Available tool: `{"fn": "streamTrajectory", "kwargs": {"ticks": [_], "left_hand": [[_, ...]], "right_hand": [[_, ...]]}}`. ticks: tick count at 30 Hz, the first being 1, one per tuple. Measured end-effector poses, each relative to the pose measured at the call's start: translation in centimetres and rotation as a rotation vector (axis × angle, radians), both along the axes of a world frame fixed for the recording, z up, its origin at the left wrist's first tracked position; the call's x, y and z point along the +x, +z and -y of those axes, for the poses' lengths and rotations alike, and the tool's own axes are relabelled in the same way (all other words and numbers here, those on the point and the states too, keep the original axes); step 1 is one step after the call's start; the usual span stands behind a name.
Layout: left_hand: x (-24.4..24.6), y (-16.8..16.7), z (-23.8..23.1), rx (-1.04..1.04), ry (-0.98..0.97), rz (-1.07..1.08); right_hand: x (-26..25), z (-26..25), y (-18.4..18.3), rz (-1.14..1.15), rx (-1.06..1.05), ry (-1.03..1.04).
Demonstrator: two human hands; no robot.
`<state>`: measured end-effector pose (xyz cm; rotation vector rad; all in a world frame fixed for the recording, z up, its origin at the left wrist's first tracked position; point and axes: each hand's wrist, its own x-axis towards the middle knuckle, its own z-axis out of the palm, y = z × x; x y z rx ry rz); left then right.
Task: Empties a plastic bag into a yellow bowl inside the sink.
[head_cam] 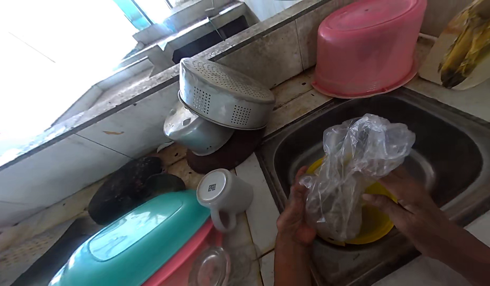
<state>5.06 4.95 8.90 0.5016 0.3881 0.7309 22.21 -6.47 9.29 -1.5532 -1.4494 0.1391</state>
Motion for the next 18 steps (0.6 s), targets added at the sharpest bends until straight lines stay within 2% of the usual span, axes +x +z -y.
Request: {"fn": "streamTrajectory", "kwargs": {"ticks": [4,6,11,18], "left_hand": [[1.1,1.2,0.0,-0.039,0.011,-0.298],[1.1,1.3,-0.1,-0.042,0.006,-0.298],[0.9,1.3,-0.3,-0.089,0.008,-0.241],[1.4,1.5,0.1,-0.13,0.069,-0.258]], "right_hand": [[0.0,-0.2,-0.6,-0.03,-0.19,0.08],[0.2,-0.1,-0.5,0.052,-0.222,0.076],[1.3,0.2,0.6,0.177,-0.163,-0.135],[1.5,1.0,2.8,0.352,-0.066,-0.179]]}}
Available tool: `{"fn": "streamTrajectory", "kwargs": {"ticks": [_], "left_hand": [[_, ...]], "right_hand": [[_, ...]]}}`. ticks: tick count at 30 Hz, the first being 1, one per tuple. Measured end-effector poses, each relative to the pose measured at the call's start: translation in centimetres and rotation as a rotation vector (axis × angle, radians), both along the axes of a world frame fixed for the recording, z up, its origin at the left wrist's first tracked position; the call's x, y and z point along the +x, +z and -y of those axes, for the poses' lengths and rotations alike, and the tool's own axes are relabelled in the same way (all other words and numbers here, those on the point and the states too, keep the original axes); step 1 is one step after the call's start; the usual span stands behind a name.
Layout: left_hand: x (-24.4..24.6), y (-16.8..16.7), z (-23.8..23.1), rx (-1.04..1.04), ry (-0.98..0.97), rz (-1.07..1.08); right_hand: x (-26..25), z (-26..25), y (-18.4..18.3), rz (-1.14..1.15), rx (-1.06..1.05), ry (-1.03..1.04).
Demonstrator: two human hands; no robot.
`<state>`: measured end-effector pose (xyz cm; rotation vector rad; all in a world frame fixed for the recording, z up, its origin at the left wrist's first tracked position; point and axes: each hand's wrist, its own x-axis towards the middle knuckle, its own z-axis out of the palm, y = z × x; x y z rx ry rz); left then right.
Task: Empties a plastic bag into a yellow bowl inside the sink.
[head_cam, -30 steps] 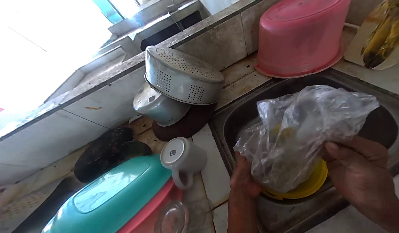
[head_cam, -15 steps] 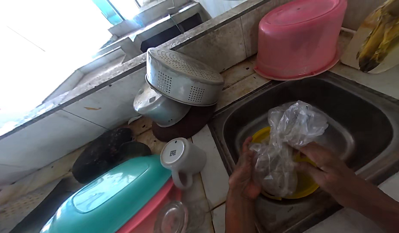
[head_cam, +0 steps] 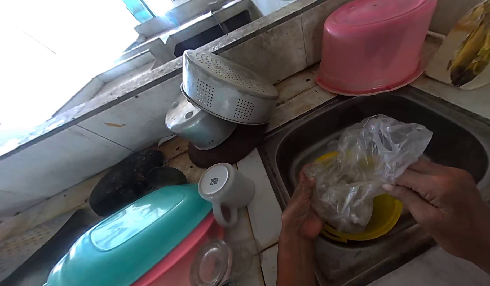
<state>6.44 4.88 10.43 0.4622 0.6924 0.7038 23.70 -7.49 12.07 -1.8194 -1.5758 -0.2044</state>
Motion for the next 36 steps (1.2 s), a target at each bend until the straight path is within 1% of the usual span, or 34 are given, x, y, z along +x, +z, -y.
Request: {"fn": "streamTrajectory", "kwargs": {"ticks": [2,4,7,9,11,13,16,18,19,22,25,27,28,30,31,32,34,36], "left_hand": [[0.2,0.3,0.1,0.009,-0.011,-0.062],[0.3,0.5,0.1,0.025,-0.03,-0.09],[0.2,0.4,0.1,0.036,-0.039,-0.079],[0.1,0.2,0.1,0.039,-0.045,-0.062],[0.1,0.2,0.2,0.039,-0.064,-0.061],[-0.2,0.1,0.1,0.102,-0.167,-0.094],[-1.0,-0.2,-0.6,0.316,-0.408,-0.146],[-1.6,-0.4,-1.2,0.465,-0.488,-0.176],[-1.9,-0.4,-1.4,0.533,-0.491,-0.196],[-2.2,-1.0,-1.8,0.694,-0.421,-0.249],[-1.6,-1.4,-1.6,0.788,-0.281,-0.308],[-1.4,-1.8,-1.6,0.878,-0.137,-0.317],[-1.5,-1.9,-1.7,0.919,-0.088,-0.319],[-1.6,-2.1,-1.9,0.976,-0.016,-0.336],[-1.5,-2.2,-1.9,0.999,0.0,-0.347],[-1.4,-2.2,-2.0,1.028,0.01,-0.351],[-1.3,-2.2,-1.9,1.086,0.014,-0.379],[-1.2,-2.1,-1.7,1.113,0.007,-0.461]], "right_hand": [[0.0,0.4,0.5,0.05,0.002,0.039],[-0.1,0.7,0.8,0.061,0.013,0.14],[-0.8,0.6,0.3,0.019,0.034,0.288],[-1.4,0.4,-0.4,0.001,-0.027,0.344],[-2.0,-0.1,-1.6,0.038,-0.093,0.342],[-2.4,-0.6,-3.0,0.089,-0.087,0.303],[-1.9,-0.9,-4.0,0.081,-0.007,0.215],[-1.1,-0.8,-3.7,0.014,0.018,0.144],[-0.6,-0.7,-3.4,-0.045,0.023,0.115],[0.4,-0.7,-2.8,-0.302,0.063,0.085],[0.5,-0.8,-2.5,-0.491,0.163,0.135],[0.3,-0.8,-2.5,-0.517,0.19,0.158],[0.3,-0.8,-2.8,-0.502,0.163,0.151],[0.7,-0.9,-3.5,-0.512,0.028,0.103],[0.8,-0.9,-3.7,-0.577,-0.037,0.082],[0.7,-0.9,-3.6,-0.638,-0.055,0.078],[0.1,-0.8,-2.5,-0.738,0.024,0.115],[-0.1,-0.5,-1.4,-0.715,0.111,0.142]]}}
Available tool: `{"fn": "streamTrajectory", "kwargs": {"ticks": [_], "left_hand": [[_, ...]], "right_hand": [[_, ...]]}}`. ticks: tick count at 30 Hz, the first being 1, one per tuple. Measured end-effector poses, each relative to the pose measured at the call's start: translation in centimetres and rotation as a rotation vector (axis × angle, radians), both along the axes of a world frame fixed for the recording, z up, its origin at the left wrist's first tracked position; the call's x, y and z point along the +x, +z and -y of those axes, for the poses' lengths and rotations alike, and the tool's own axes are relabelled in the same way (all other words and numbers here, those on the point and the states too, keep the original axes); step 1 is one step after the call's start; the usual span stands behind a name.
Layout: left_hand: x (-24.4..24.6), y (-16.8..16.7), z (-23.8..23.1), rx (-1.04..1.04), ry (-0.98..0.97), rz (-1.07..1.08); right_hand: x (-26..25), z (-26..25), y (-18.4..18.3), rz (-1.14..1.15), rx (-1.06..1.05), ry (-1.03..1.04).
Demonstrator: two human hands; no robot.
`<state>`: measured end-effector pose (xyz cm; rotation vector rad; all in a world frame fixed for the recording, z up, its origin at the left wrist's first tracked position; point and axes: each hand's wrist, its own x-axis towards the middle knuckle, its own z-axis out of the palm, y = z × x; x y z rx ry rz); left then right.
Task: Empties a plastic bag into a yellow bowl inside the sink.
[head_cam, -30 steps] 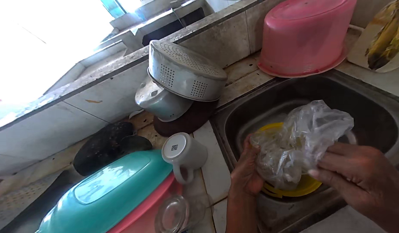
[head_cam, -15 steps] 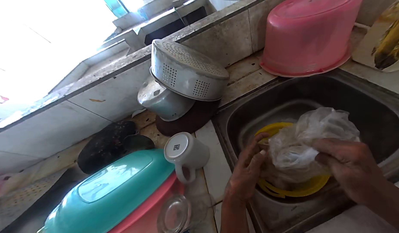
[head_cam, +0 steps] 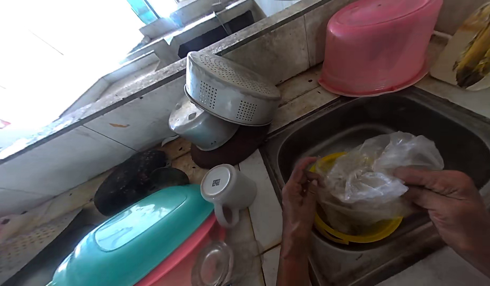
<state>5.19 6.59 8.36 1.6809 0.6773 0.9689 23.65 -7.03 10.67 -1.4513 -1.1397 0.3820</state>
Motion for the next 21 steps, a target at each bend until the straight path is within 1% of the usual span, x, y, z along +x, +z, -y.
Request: {"fn": "streamTrajectory", "kwargs": {"ticks": [2,5,7,9,10,11,12,14,15,16,18,19,20,21], "left_hand": [[-0.1,0.0,0.1,0.038,0.024,-0.091],[-0.1,0.1,-0.1,0.135,-0.068,-0.271],[0.1,0.1,0.0,0.197,-0.127,-0.394],[0.4,0.2,0.5,0.222,-0.097,-0.47],[0.4,0.3,0.8,0.215,-0.065,-0.454],[0.5,0.2,1.0,0.216,-0.04,-0.37],[0.6,0.0,1.0,0.198,-0.048,-0.222],[0.9,-0.1,1.2,0.063,-0.179,0.174],[1.2,0.0,1.5,-0.022,-0.265,0.321],[1.5,0.2,1.8,-0.09,-0.345,0.416],[1.9,0.3,2.3,-0.167,-0.463,0.488],[2.0,0.3,2.3,-0.174,-0.498,0.494],[2.0,0.3,2.2,-0.173,-0.508,0.501],[1.9,0.4,1.9,-0.162,-0.495,0.512]], "right_hand": [[0.5,-0.1,-0.3,0.046,-0.016,-0.022],[0.6,-0.4,-1.1,-0.08,-0.123,-0.025],[-0.2,-0.3,-0.7,-0.106,-0.09,-0.008],[-0.5,0.0,-0.3,-0.095,-0.02,0.001],[-0.6,0.0,-0.3,-0.087,0.02,-0.014],[-0.6,0.0,-0.5,-0.071,0.06,-0.035],[-0.5,-0.1,-0.7,-0.027,0.094,-0.038],[-0.1,-0.2,-0.8,0.104,0.096,0.048],[-0.1,-0.2,-0.7,0.147,0.076,0.108],[-0.2,-0.1,-0.5,0.17,0.063,0.157],[-0.4,0.0,-0.6,0.167,0.079,0.206],[-0.3,0.1,-0.8,0.153,0.106,0.193],[-0.2,0.1,-1.0,0.105,0.147,0.156],[0.0,0.0,-1.1,-0.002,0.194,0.093]]}}
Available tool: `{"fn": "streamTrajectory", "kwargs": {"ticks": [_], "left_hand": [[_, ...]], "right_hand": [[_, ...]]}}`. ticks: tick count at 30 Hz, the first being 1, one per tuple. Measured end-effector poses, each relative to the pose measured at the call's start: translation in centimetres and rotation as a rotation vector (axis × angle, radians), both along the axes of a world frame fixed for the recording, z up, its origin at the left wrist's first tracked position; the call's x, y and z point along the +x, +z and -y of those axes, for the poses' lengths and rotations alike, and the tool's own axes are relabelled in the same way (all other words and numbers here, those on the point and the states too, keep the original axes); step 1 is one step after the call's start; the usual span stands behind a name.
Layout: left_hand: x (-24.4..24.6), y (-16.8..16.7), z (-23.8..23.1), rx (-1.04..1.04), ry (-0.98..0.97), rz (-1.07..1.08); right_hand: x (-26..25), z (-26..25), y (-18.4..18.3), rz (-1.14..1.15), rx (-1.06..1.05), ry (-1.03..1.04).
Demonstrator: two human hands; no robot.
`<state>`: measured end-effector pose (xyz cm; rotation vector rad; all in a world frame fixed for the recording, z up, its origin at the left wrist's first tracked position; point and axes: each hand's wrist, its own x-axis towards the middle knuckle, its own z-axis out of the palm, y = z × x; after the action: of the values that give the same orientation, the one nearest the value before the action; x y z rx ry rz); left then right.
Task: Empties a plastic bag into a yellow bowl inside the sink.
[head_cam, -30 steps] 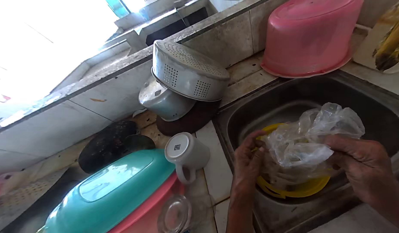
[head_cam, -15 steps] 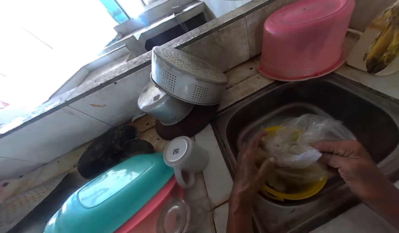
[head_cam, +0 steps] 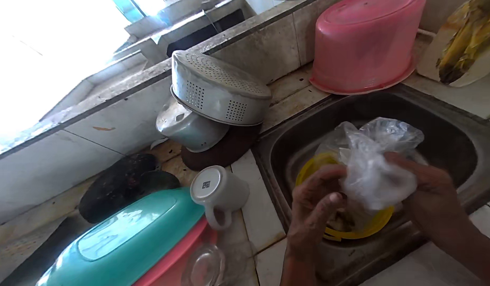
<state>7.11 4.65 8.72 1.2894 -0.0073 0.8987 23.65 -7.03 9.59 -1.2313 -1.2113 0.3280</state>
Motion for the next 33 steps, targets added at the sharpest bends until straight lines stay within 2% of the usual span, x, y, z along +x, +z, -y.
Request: {"fn": "streamTrajectory", "kwargs": {"ticks": [4,6,8,11,13,15,18,20,23,27,30,33], "left_hand": [[-0.8,-0.2,-1.6,-0.007,0.221,-0.011],[-0.9,-0.4,-1.7,0.013,0.278,-0.093],[-0.4,-0.6,-1.0,0.091,0.239,-0.208],[0.2,-0.2,0.5,0.277,0.149,-0.46],[0.7,0.3,1.4,0.323,0.194,-0.601],[0.9,-0.2,1.5,0.298,0.286,-0.588],[0.1,-1.0,0.3,0.184,0.439,-0.372],[-0.4,-1.3,-0.4,0.11,0.577,-0.337],[-0.4,-1.3,-0.8,0.04,0.713,-0.422],[-0.1,-1.3,-0.7,0.035,0.718,-0.526],[-0.1,-1.2,-0.7,0.06,0.72,-0.593],[0.1,-0.8,-0.2,0.123,0.829,-0.729]], "right_hand": [[1.3,-0.6,1.3,-0.654,0.063,-0.233],[1.4,-1.1,2.4,-0.767,0.056,-0.385],[0.8,-1.1,2.3,-0.746,0.024,-0.393],[-0.5,-0.8,0.7,-0.644,-0.052,-0.243],[-0.8,-0.7,-0.3,-0.492,-0.078,-0.15],[-0.5,-0.5,-0.5,-0.378,-0.067,-0.125],[0.8,-0.5,0.6,-0.502,-0.017,-0.209],[1.7,-0.6,1.6,-0.655,0.012,-0.262],[2.4,-0.8,2.4,-0.823,0.007,-0.367],[2.3,-1.1,2.8,-0.961,-0.022,-0.422],[2.1,-1.1,2.3,-0.964,-0.022,-0.385],[2.1,-0.7,1.6,-0.872,0.039,-0.288]]}}
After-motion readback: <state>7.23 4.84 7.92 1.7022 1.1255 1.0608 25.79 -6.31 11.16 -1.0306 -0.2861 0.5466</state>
